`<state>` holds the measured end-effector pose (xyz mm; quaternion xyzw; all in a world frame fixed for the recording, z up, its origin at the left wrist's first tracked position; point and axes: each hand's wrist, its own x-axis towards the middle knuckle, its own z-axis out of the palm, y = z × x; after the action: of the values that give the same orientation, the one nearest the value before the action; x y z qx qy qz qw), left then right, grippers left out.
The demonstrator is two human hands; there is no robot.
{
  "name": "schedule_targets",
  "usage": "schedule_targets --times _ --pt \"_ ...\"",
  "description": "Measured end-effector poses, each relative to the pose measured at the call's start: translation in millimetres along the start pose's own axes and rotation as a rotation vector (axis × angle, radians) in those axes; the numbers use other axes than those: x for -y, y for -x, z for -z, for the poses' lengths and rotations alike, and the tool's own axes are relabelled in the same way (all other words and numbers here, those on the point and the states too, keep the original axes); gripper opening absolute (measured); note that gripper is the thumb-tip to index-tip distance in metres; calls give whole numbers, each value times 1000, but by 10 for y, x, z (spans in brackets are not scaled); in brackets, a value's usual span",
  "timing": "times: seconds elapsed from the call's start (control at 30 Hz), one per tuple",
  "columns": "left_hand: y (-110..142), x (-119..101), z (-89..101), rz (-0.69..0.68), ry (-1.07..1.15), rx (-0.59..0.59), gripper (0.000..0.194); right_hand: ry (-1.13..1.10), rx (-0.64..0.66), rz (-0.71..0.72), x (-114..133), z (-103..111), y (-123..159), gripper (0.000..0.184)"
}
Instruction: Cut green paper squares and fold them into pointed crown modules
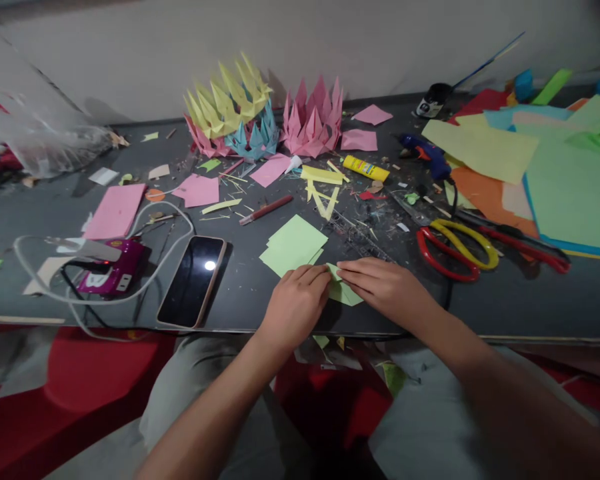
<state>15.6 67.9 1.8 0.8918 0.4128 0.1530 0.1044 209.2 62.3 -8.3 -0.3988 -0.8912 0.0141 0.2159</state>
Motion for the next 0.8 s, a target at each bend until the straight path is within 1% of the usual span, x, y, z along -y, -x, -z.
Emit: schedule_targets --times 0.1,0.23,0.57,0.8 --pt "0 5 10 -21 -16 7 19 30 34 52 -47 8 27 30" --pt "-7 10 16 -46 -40 14 18 26 30 100 -71 6 39 29" --pt "-31 24 28 -69 -85 30 18 18 95 66 -91 -11 53 29" --pt "-37 5 19 -69 -86 34 18 14 104 55 -85 -12 53 28"
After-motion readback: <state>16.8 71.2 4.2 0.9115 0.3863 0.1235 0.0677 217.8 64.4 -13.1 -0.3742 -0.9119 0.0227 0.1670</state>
